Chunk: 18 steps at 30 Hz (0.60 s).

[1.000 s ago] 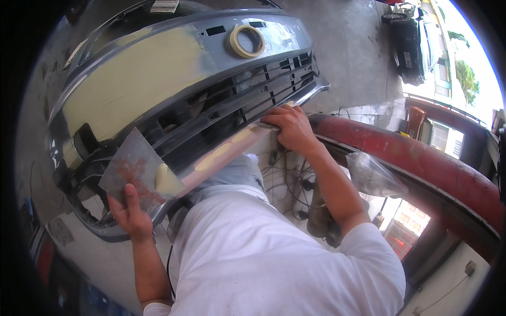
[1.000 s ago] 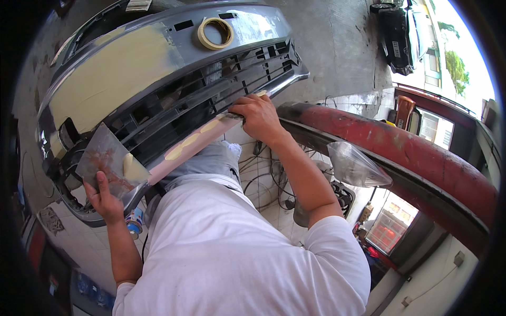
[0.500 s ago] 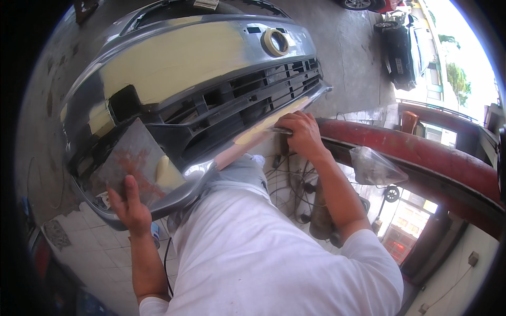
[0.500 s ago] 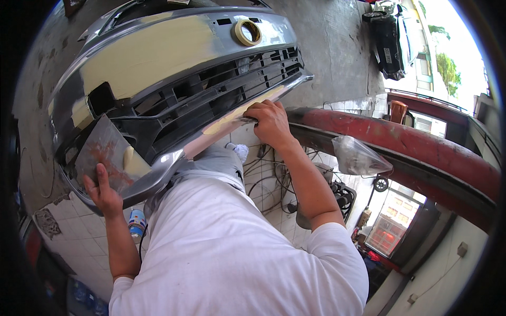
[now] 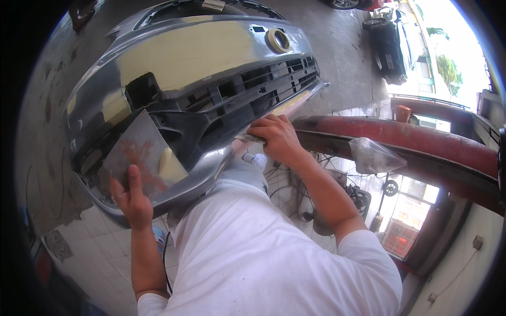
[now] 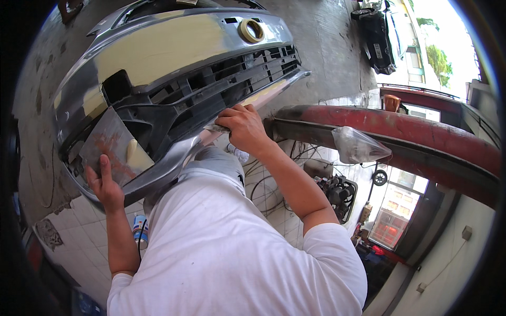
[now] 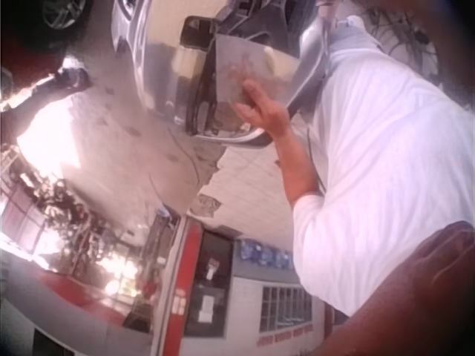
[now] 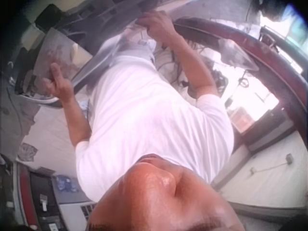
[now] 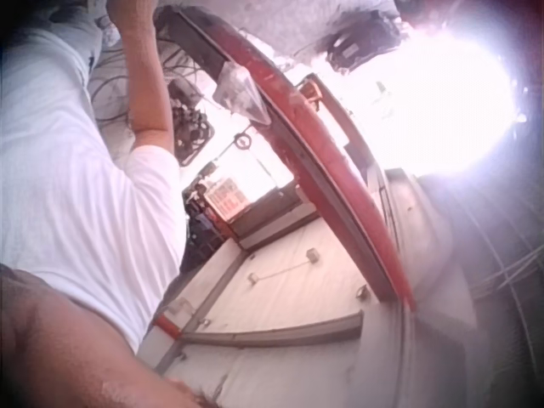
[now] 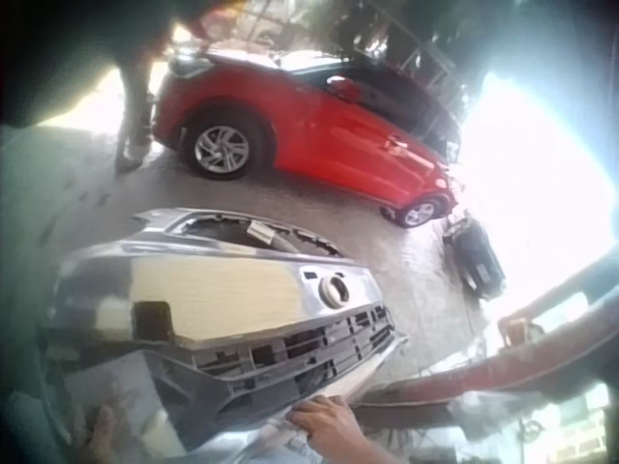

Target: The person scoops body filler from a can onto a metal spreader, mixes it with a hardener, and applies the compound to a detached car bumper using the spreader. The person smooths the filler across the bumper surface to fill imperfections.

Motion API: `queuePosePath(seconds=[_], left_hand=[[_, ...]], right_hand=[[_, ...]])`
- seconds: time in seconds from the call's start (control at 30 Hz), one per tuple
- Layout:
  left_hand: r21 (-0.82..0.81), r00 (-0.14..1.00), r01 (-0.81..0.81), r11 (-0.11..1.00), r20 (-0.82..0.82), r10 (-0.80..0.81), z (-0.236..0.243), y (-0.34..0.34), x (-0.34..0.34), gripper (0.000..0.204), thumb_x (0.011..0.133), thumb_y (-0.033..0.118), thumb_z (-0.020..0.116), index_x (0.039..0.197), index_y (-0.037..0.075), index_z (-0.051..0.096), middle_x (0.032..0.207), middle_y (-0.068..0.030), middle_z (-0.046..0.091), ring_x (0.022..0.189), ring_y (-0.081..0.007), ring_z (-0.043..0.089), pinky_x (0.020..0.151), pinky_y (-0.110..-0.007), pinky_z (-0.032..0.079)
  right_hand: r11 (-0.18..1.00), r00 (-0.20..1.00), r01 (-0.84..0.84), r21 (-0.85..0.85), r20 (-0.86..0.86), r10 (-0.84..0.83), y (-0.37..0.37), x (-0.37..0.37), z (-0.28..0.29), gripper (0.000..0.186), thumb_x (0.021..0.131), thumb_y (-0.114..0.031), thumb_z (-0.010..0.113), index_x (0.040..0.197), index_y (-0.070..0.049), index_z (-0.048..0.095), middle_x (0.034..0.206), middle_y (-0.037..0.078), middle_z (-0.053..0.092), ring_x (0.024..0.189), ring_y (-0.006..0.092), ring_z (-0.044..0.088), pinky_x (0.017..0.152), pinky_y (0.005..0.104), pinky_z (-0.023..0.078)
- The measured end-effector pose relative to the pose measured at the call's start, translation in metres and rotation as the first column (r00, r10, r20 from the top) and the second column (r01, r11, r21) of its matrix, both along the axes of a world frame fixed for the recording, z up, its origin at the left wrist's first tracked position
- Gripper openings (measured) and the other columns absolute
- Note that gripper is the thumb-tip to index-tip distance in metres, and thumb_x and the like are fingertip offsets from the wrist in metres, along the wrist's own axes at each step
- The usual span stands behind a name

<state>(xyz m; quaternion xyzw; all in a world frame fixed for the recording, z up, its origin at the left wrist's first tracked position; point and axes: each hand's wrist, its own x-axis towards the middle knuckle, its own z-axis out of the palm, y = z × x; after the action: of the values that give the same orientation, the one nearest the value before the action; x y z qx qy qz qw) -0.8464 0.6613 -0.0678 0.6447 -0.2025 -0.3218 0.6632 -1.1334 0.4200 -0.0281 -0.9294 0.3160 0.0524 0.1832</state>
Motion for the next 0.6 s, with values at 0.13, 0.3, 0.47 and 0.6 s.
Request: queuePosePath(seconds=[0.13,0.3,0.47,0.6], left_hand=[[-0.003,1.0,-0.016,1.0,0.019,0.016,0.003,0.001,0.006,0.049,0.108,0.03,0.061,0.142,-0.003,0.052,0.137,-0.0157,0.061,0.121,-0.0228,0.06,0.102,-0.032,0.048],[0.016,1.0,0.027,1.0,0.0,-0.027,0.0,-0.004,0.005,0.048,0.108,0.031,0.061,0.142,-0.002,0.053,0.139,-0.014,0.06,0.122,-0.0219,0.059,0.103,-0.034,0.046],[-0.012,0.999,-0.023,1.0,-0.038,0.022,0.017,-0.022,-0.009,0.044,0.109,0.029,0.06,0.139,-0.004,0.055,0.133,-0.0135,0.063,0.114,-0.0194,0.063,0.096,-0.031,0.05],[0.0,0.997,0.035,0.999,-0.066,-0.035,0.017,-0.034,-0.022,0.046,0.108,0.029,0.062,0.141,-0.002,0.055,0.135,-0.0132,0.063,0.116,-0.0212,0.062,0.099,-0.033,0.05]], right_hand=[[0.999,0.998,0.046,-0.01,-0.039,-0.046,0.015,-0.019,0.025,0.042,0.065,0.003,0.069,0.104,-0.01,0.08,0.116,0.002,0.074,0.115,0.024,0.063,0.097,0.0395,0.043],[0.976,0.973,0.058,-0.21,0.229,-0.009,0.026,-0.031,-0.009,0.043,0.065,-0.002,0.076,0.107,-0.011,0.079,0.112,0.003,0.074,0.113,0.0249,0.064,0.099,0.0407,0.044],[0.959,0.967,0.131,-0.249,0.243,-0.069,0.026,-0.07,-0.017,0.043,0.069,-0.003,0.076,0.111,-0.012,0.078,0.118,0.003,0.073,0.113,0.0251,0.065,0.1,0.0399,0.045],[0.932,0.941,0.239,-0.274,0.303,-0.152,-0.011,-0.086,-0.029,0.047,0.068,0.004,0.07,0.111,-0.013,0.078,0.118,0.003,0.073,0.113,0.0269,0.065,0.1,0.0405,0.044]])
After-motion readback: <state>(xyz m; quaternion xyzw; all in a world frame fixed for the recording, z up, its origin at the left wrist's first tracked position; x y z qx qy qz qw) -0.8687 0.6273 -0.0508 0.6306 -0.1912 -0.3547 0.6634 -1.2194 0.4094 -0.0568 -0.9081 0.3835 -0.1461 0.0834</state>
